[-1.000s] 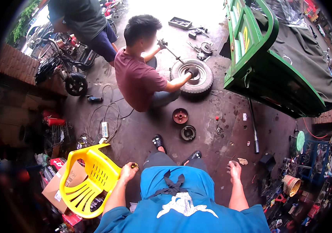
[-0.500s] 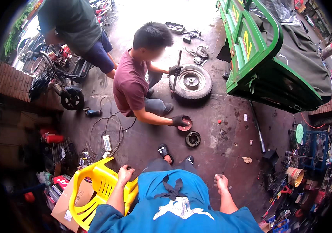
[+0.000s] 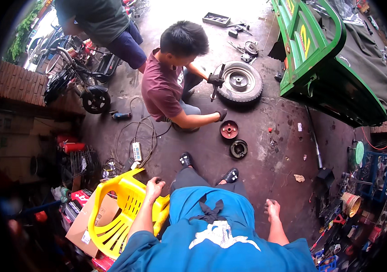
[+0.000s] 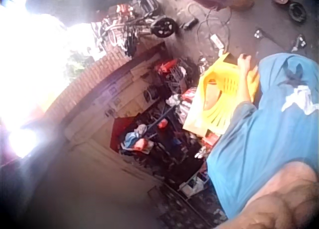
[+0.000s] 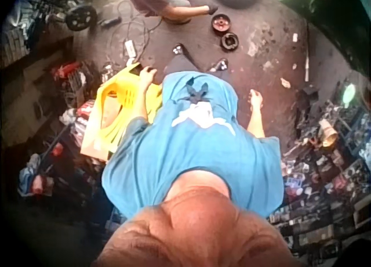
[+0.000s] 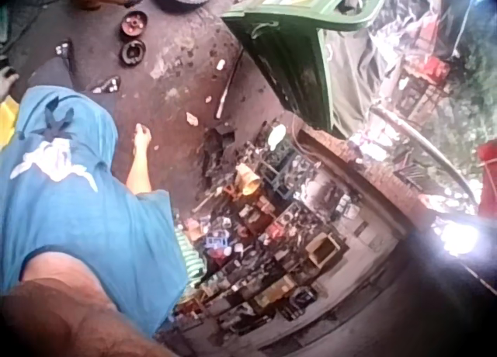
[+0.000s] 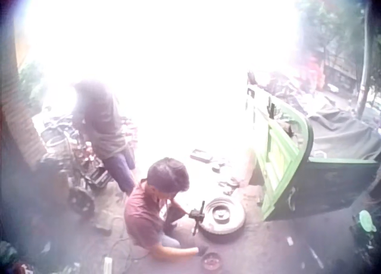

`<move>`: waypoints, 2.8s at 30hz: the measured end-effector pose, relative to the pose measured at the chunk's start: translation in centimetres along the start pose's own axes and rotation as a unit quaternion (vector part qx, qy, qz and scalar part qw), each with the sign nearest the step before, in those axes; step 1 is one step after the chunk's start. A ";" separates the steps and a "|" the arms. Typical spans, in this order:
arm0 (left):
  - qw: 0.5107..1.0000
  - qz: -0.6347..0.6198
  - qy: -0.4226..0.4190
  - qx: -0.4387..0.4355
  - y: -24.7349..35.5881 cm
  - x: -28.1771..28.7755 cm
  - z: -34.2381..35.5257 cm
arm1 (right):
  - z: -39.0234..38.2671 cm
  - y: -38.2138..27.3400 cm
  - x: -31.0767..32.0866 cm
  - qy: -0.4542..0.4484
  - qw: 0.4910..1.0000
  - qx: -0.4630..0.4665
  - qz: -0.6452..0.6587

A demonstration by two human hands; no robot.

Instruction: The person removes an axle shaft from a vehicle using a slide hammer puller, sets aside a drink, and holds the shaft while another person hammers off its bearing with a punch and hammer.

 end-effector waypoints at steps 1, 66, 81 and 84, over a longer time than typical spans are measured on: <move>1.000 -0.004 -0.003 0.007 0.1 0.5 0.3 | 0.0 1.5 -0.2 0.009 1.000 -0.021 -0.004; 0.971 0.176 -0.045 -0.154 3.4 31.1 38.9 | -34.6 -25.8 -48.9 -0.087 0.922 0.373 0.050; 0.976 0.086 -0.175 -0.092 2.8 33.1 44.5 | -38.7 -27.1 -53.8 -0.044 0.925 0.374 0.053; 0.953 0.150 -0.211 -0.158 3.7 30.7 45.7 | -37.8 -22.3 -53.0 0.043 0.958 0.258 0.120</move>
Point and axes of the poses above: each hand's wrist, its own z-axis towards the middle knuckle, its own x-axis out of the back of the hand, y = z × x, the point moved 3 cm from there along z, towards the middle knuckle, and after that the axes turned 7 degrees about y, right-handed, at the moved point
